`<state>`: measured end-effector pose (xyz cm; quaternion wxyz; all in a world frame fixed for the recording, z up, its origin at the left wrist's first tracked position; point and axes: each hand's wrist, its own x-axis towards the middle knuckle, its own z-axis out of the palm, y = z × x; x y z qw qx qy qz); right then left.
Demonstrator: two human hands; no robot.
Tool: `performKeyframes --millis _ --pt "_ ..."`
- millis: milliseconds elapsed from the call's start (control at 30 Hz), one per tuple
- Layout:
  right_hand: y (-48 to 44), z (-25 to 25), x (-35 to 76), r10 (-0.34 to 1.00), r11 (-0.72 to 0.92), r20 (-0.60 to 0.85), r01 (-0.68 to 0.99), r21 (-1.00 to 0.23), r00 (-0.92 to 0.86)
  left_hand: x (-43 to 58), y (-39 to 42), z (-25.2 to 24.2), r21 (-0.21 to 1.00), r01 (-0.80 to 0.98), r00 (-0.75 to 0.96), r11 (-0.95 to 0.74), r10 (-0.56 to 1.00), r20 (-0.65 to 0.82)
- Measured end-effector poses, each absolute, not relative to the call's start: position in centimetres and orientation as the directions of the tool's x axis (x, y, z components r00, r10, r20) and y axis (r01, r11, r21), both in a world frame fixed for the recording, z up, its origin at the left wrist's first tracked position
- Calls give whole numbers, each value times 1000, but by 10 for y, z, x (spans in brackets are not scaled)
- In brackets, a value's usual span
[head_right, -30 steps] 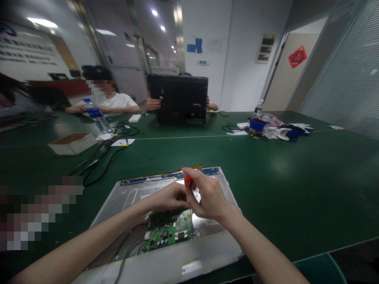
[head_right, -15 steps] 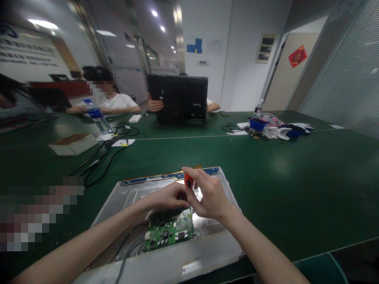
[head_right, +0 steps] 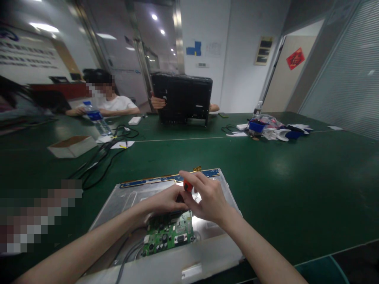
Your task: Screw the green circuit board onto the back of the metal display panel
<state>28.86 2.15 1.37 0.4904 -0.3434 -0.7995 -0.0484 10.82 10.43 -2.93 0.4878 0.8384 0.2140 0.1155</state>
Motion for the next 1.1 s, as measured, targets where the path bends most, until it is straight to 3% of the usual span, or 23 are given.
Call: performKeyframes --millis 200,467,733,967,1100 --pt "20 13 287 533 756 790 591 -283 -303 109 105 -32 860 260 879 -440 476 -23" --pt "24 10 287 479 749 838 619 -236 -261 107 104 -31 862 264 874 -432 485 -24" --pt "19 14 287 546 754 787 580 -310 -289 108 106 -36 867 267 877 -420 479 -39" --pt "24 10 287 487 749 833 616 -243 -263 108 104 -29 871 257 878 -418 477 -30" --pt "20 15 289 529 757 795 587 -286 -296 109 102 -28 867 263 874 -422 484 -30"
